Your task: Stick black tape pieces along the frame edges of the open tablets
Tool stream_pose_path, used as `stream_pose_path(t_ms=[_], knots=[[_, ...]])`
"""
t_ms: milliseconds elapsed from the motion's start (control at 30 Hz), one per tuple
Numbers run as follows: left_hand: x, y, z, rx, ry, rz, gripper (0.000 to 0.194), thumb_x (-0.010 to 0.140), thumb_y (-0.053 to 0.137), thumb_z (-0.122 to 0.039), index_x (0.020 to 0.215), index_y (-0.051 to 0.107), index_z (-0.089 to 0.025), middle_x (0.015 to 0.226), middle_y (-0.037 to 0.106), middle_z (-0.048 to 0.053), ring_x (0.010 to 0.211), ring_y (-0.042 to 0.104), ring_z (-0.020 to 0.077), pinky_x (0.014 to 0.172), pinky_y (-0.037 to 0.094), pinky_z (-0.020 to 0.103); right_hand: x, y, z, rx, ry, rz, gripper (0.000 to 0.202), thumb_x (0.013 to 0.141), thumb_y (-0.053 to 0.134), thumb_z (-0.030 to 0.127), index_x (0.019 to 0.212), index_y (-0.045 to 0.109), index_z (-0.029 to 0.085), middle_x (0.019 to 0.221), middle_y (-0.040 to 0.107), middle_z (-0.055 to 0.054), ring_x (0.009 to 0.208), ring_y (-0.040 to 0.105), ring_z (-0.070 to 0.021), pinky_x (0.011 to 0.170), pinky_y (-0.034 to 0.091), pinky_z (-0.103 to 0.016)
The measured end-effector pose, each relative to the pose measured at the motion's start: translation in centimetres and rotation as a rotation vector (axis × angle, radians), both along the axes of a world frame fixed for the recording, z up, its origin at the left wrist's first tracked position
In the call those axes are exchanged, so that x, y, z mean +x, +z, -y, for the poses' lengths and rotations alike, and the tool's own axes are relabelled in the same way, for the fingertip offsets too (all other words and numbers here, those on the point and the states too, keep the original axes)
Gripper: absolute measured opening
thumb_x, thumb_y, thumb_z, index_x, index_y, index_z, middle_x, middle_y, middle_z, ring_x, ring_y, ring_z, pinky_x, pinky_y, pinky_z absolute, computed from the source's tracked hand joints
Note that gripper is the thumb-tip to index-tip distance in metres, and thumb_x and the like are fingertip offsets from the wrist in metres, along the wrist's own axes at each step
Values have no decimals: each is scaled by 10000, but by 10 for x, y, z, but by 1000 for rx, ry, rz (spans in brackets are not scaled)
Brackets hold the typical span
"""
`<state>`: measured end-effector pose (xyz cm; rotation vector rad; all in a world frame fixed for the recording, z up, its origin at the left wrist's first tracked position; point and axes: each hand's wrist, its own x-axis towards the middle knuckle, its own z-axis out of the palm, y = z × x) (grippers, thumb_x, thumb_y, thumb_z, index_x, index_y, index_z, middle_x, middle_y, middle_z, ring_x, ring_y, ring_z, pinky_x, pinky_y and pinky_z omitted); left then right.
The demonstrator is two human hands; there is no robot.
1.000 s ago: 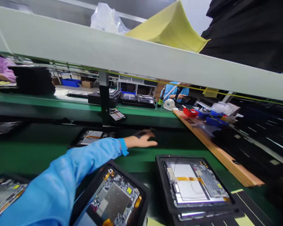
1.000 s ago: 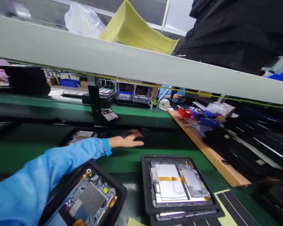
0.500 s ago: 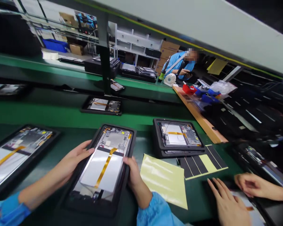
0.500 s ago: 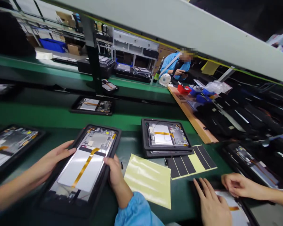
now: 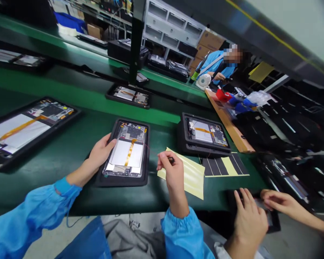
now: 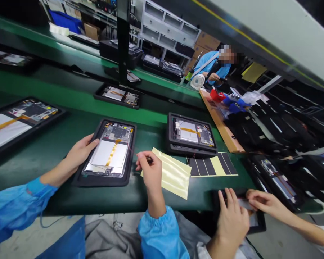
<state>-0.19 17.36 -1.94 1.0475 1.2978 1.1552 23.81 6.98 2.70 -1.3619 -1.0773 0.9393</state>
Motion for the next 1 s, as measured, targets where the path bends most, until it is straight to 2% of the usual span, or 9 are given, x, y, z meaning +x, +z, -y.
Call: stream_pose_path(t_ms=[67,133,233,300,433,500,700,900,1000], knots=[[-1,3,4,168,28,-133,540,782,835,-402,1257,735,-166,1558,592,144,1570,383,400,1323,321,586,2,-1,5,-29,19,-47,349,921,796,534,894,774,188,729,740,-21,612,676,-146,607,596,-281],[-6,6,14,543,-80,-347,348,875,783,-293,1212,752,-212,1583,573,102,1576,382,333,1365,230,537,4,2,14,-60,76,-120,340,893,819,523,991,812,198,842,808,-53,691,732,-168,683,632,-311],[-13,5,28,1180,-568,-627,211,1035,603,-196,1165,757,-258,1405,708,65,1397,590,254,1293,370,483,4,6,25,-108,173,-195,406,912,801,532,1163,802,212,1040,847,-98,833,789,-205,785,656,-358],[-16,0,28,1341,-812,-682,251,1080,537,-210,1193,757,-255,1380,732,61,1375,613,249,1274,399,472,0,4,31,-132,163,-167,436,939,781,521,1251,752,219,1030,849,-89,827,791,-198,806,651,-358],[-22,-8,13,1287,-901,-729,335,1108,478,-236,1195,798,-282,1403,734,47,1397,608,274,1247,433,552,-9,-8,34,-216,97,-95,339,989,719,491,1186,670,220,842,799,-21,575,653,-121,583,569,-250],[-26,-9,8,1240,-894,-727,364,1117,456,-255,1168,814,-303,1372,749,17,1357,636,251,1188,495,566,-13,-13,33,-253,113,-87,304,996,701,485,1141,659,221,834,779,-19,573,627,-118,527,528,-226],[-25,-3,13,1271,-789,-682,457,1144,391,-490,1119,810,-309,1254,764,-52,1255,681,183,1075,576,485,-28,-12,25,-170,304,20,302,1017,629,266,1314,683,248,1119,803,-62,1063,775,-195,972,622,-347],[-26,-2,8,1338,-837,-685,413,1139,396,-254,1129,809,-238,1301,757,56,1244,659,252,1100,565,480,-40,-18,20,92,313,506,306,1034,602,127,1226,785,278,1103,837,-44,1032,762,-207,929,613,-351],[-26,-2,7,1321,-848,-652,373,1135,423,-256,1131,796,-239,1297,756,58,1223,657,259,1124,535,448,-35,-20,21,205,289,694,320,1043,619,119,1286,772,262,1126,831,-65,1002,720,-218,903,588,-369]])
